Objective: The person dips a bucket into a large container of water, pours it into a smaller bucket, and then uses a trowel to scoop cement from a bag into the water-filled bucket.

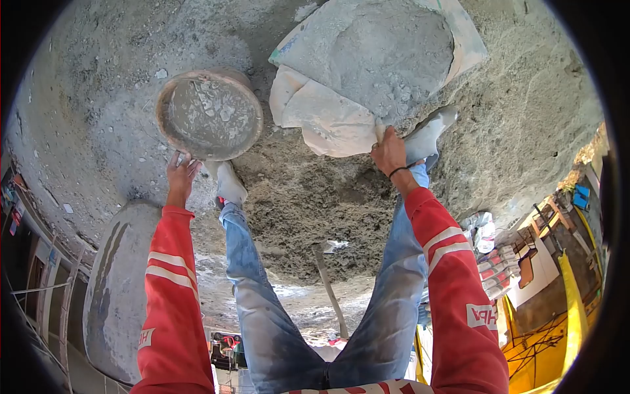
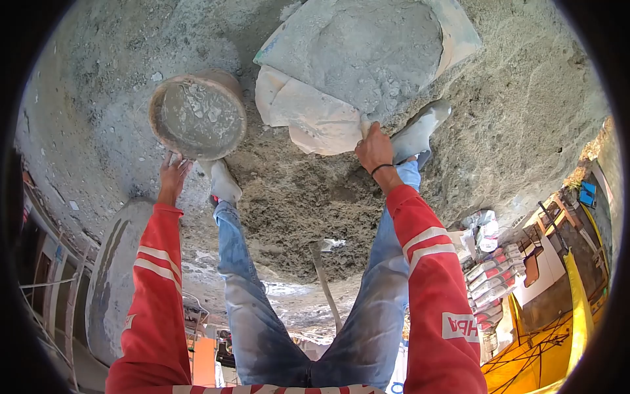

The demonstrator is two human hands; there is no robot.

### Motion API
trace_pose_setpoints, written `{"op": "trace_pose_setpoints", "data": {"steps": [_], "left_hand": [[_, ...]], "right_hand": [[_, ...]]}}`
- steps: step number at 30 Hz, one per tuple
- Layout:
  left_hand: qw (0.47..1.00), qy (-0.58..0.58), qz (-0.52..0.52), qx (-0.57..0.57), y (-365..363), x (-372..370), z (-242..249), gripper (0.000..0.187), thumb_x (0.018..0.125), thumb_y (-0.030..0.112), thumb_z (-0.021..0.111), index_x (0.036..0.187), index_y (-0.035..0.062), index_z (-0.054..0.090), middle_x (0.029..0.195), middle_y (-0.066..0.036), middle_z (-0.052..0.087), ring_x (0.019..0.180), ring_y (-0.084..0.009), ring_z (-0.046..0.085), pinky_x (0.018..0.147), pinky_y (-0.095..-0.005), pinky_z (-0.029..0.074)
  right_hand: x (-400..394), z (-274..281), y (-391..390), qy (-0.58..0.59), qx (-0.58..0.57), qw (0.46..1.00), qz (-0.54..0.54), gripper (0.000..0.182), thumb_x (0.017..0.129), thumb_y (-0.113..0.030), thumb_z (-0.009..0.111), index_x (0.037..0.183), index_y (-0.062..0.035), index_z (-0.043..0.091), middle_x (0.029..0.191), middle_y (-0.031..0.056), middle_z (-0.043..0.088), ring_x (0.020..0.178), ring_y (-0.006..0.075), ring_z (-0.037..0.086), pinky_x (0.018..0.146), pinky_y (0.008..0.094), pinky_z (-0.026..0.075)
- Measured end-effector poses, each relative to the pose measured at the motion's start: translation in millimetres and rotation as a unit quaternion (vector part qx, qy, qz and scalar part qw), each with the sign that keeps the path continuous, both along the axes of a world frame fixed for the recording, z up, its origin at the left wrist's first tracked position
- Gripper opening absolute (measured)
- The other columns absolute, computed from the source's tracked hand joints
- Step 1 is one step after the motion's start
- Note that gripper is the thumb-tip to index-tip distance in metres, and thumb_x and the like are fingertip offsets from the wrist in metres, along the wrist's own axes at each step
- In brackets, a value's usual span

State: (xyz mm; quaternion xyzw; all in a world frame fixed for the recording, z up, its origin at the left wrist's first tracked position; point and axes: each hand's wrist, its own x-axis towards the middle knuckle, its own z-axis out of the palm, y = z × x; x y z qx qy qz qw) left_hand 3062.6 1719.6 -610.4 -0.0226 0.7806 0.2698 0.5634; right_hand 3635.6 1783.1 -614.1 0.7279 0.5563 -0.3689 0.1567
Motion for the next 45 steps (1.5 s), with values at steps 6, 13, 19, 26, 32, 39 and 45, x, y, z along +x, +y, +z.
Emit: {"op": "trace_pose_setpoints", "data": {"steps": [6, 13, 19, 26, 32, 39, 45], "left_hand": [[1.000, 0.009, -0.002, -0.016, 8, 0, 4, 0.069, 0.098, 0.007, 0.063, 0.156, 0.0068, 0.025, 0.126, -0.015, 0.060, 0.106, -0.0304, 0.065, 0.090, -0.0395, 0.058], [1.000, 0.003, 0.000, -0.020, 16, 0, 12, 0.064, 0.099, 0.005, 0.060, 0.154, 0.0060, 0.028, 0.126, -0.015, 0.059, 0.103, -0.0299, 0.066, 0.087, -0.0390, 0.059], [1.000, -0.020, 0.022, 0.006, 10, -6, 9, 0.068, 0.097, 0.008, 0.064, 0.154, 0.0028, 0.028, 0.122, -0.017, 0.062, 0.100, -0.0303, 0.068, 0.088, -0.0397, 0.059], [0.999, -0.020, 0.045, 0.023, 6, -5, 10, 0.070, 0.096, 0.006, 0.063, 0.155, -0.0009, 0.026, 0.123, -0.020, 0.063, 0.096, -0.0301, 0.071, 0.081, -0.0368, 0.060], [0.997, -0.036, 0.056, 0.045, -1, -9, 7, 0.075, 0.095, 0.006, 0.066, 0.156, -0.0016, 0.022, 0.121, -0.019, 0.065, 0.094, -0.0272, 0.072, 0.082, -0.0371, 0.059], [0.996, -0.050, 0.051, 0.056, 0, -14, 11, 0.077, 0.094, 0.010, 0.069, 0.156, -0.0014, 0.023, 0.118, -0.018, 0.066, 0.092, -0.0254, 0.072, 0.081, -0.0371, 0.059], [0.997, -0.056, 0.029, 0.055, -1, -14, 4, 0.078, 0.095, 0.010, 0.068, 0.156, -0.0006, 0.022, 0.118, -0.019, 0.067, 0.093, -0.0254, 0.071, 0.081, -0.0347, 0.058]], "right_hand": [[2, -5, 10, 0.066, 0.013, 0.997, -0.049, 0.038, 0.076, -0.017, 0.072, 0.099, 0.0080, 0.055, 0.091, 0.0333, 0.067, 0.091, 0.0505, 0.066, 0.081, 0.0535, 0.054], [-15, 14, -8, 0.042, 0.127, 0.989, -0.066, 0.037, 0.079, -0.018, 0.071, 0.101, 0.0071, 0.055, 0.088, 0.0316, 0.066, 0.087, 0.0510, 0.065, 0.076, 0.0536, 0.052], [-96, 107, -6, 0.085, 0.150, 0.983, -0.065, 0.036, 0.083, -0.018, 0.068, 0.104, 0.0067, 0.053, 0.086, 0.0301, 0.062, 0.080, 0.0502, 0.060, 0.070, 0.0529, 0.048], [-235, 150, -25, 0.246, 0.019, 0.968, -0.055, 0.027, 0.086, -0.013, 0.066, 0.103, 0.0051, 0.056, 0.076, 0.0172, 0.063, 0.063, 0.0303, 0.062, 0.056, 0.0397, 0.048], [-365, 150, 28, 0.435, -0.330, 0.766, -0.338, 0.018, 0.092, -0.009, 0.059, 0.107, -0.0004, 0.058, 0.072, 0.0005, 0.054, 0.054, 0.0080, 0.049, 0.046, 0.0249, 0.040], [-391, 86, 43, 0.573, -0.572, 0.287, -0.512, 0.026, 0.098, -0.020, 0.055, 0.114, -0.0001, 0.058, 0.073, -0.0021, 0.049, 0.050, 0.0050, 0.043, 0.045, 0.0234, 0.040], [-315, 135, 22, 0.582, -0.501, 0.458, -0.448, 0.024, 0.097, -0.019, 0.057, 0.114, -0.0027, 0.058, 0.073, -0.0014, 0.050, 0.050, 0.0056, 0.045, 0.046, 0.0220, 0.039]]}}
